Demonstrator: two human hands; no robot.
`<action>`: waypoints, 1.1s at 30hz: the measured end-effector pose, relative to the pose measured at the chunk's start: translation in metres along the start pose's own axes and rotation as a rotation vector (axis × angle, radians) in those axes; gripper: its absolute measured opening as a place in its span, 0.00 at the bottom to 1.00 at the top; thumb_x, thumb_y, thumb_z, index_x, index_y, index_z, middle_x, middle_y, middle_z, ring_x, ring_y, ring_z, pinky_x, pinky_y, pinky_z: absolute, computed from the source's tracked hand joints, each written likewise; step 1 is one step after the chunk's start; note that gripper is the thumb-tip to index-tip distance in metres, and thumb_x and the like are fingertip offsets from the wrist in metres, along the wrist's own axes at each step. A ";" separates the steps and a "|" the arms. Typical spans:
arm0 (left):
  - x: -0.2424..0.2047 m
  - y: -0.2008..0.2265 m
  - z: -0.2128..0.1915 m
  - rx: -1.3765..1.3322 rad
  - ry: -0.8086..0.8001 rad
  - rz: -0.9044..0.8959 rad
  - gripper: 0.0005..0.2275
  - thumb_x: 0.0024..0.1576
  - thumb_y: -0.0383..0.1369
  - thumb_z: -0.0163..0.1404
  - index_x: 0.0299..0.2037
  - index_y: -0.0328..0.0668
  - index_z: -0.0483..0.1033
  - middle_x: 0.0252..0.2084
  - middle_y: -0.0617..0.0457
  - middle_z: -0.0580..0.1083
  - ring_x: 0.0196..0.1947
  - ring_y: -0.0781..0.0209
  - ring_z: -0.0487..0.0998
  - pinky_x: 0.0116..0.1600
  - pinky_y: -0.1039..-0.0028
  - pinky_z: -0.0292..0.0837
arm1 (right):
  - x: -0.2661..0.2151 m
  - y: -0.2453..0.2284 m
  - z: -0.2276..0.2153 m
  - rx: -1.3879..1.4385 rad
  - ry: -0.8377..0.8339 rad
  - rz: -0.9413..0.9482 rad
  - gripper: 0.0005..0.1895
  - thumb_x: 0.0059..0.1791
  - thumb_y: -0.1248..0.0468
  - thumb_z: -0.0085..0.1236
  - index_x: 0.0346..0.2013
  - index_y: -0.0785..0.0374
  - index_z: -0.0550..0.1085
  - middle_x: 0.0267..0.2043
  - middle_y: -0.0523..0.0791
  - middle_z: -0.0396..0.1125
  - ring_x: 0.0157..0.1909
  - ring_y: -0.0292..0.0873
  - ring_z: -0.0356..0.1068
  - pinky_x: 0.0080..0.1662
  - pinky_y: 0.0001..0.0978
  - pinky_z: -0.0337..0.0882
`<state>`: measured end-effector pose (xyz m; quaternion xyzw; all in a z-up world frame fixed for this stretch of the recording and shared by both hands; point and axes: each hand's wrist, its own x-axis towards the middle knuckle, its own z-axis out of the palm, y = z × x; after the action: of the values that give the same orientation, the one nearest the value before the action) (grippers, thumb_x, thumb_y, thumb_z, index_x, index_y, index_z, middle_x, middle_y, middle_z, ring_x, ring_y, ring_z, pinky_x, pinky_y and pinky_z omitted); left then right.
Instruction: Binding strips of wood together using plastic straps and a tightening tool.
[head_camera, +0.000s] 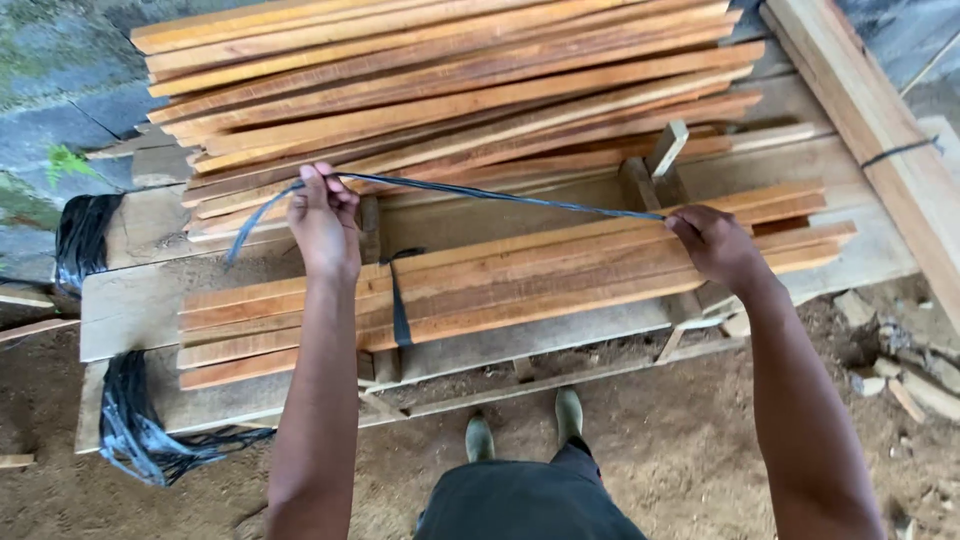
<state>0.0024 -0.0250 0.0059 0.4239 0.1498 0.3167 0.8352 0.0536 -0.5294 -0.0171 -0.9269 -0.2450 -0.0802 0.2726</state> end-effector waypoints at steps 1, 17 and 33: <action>-0.002 -0.010 0.008 -0.001 0.007 0.001 0.13 0.67 0.39 0.45 0.42 0.39 0.77 0.25 0.55 0.72 0.25 0.68 0.77 0.37 0.82 0.81 | 0.006 0.016 -0.007 0.000 -0.005 -0.004 0.08 0.59 0.66 0.53 0.44 0.68 0.78 0.41 0.60 0.74 0.45 0.71 0.73 0.45 0.60 0.72; -0.110 -0.186 0.135 0.207 -0.499 -0.351 0.15 0.67 0.38 0.50 0.45 0.28 0.78 0.31 0.44 0.76 0.29 0.60 0.80 0.41 0.69 0.84 | 0.048 -0.028 0.023 0.656 -0.194 0.021 0.06 0.55 0.65 0.55 0.43 0.65 0.72 0.34 0.50 0.65 0.39 0.51 0.65 0.43 0.44 0.65; -0.166 -0.278 0.117 1.358 -0.904 0.174 0.45 0.50 0.54 0.61 0.72 0.35 0.56 0.67 0.30 0.62 0.70 0.31 0.60 0.72 0.45 0.57 | 0.093 0.195 0.055 -0.392 0.092 0.160 0.13 0.60 0.49 0.44 0.37 0.51 0.70 0.28 0.48 0.72 0.33 0.61 0.78 0.35 0.58 0.76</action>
<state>0.0498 -0.3279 -0.1500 0.9340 -0.0757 0.0192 0.3486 0.2319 -0.6036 -0.1282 -0.9741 -0.1376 -0.1465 0.1034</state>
